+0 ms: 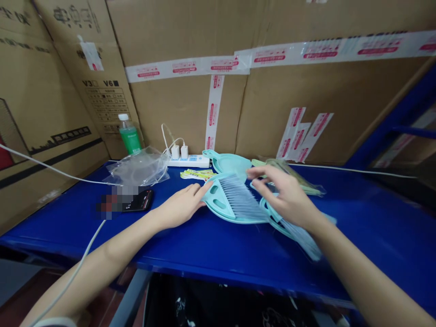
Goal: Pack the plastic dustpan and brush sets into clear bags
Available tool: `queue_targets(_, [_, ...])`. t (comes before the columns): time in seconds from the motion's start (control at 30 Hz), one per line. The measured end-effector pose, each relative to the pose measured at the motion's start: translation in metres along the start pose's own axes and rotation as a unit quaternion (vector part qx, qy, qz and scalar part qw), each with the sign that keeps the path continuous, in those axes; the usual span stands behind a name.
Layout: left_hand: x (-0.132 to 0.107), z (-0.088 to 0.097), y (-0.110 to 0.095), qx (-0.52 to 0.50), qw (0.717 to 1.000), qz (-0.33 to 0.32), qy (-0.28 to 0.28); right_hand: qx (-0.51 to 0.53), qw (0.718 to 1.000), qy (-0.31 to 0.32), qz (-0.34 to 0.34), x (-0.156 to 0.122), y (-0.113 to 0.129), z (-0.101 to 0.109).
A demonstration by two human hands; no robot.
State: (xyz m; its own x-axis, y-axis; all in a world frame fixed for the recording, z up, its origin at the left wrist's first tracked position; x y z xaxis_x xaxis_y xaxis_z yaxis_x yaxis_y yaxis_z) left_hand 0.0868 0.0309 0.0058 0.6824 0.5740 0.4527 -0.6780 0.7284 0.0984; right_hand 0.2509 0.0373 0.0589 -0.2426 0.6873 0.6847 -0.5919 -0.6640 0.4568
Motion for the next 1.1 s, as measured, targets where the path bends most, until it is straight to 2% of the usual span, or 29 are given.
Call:
queue_targets(0.07, [0.000, 0.000, 0.000, 0.006, 1.000, 0.004, -0.003, -0.007, 0.994, 0.078, 0.076, -0.009, 0.024, -0.021])
queue_targets(0.13, [0.000, 0.000, 0.000, 0.016, 1.000, 0.007, -0.008, -0.012, 0.983, 0.135, 0.124, -0.020, 0.038, -0.042])
queue_targets(0.23, [0.001, -0.002, -0.002, 0.037, 0.999, 0.001, -0.006, -0.039, 0.974, 0.178, 0.133, -0.030, 0.040, -0.065])
queue_targets(0.3, [0.001, -0.004, -0.004, 0.048, 0.999, -0.008, 0.000, -0.055, 0.972, 0.191, 0.124, -0.032, 0.036, -0.072])
queue_targets(0.47, [0.002, -0.003, -0.008, 0.043, 0.999, -0.020, 0.003, -0.049, 0.973, 0.205, 0.090, -0.033, 0.030, -0.075])
queue_targets(0.63, [0.003, 0.002, -0.011, 0.027, 0.999, -0.025, -0.011, -0.070, 0.972, 0.205, 0.094, -0.033, 0.030, -0.076])
queue_targets(0.97, [0.003, -0.001, -0.011, 0.003, 1.000, -0.013, 0.002, -0.126, 0.965, 0.186, 0.135, -0.033, 0.036, -0.076])
queue_targets(1.1, [0.002, -0.004, -0.007, 0.016, 1.000, -0.009, 0.018, -0.158, 0.961, 0.153, 0.170, -0.033, 0.040, -0.071])
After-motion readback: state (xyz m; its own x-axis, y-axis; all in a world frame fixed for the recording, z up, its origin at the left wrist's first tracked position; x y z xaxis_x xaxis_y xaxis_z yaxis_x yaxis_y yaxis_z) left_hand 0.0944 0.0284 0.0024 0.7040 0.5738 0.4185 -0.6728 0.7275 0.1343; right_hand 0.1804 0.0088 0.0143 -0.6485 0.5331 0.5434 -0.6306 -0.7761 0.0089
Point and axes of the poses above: each hand's wrist, its own x-axis towards the middle knuckle, its own z-axis out of the back of the hand, y = z × x, the point moved 9 cm from there along x, towards the middle knuckle, and after that the axes turned 8 degrees about -y, right-handed, at the moved point
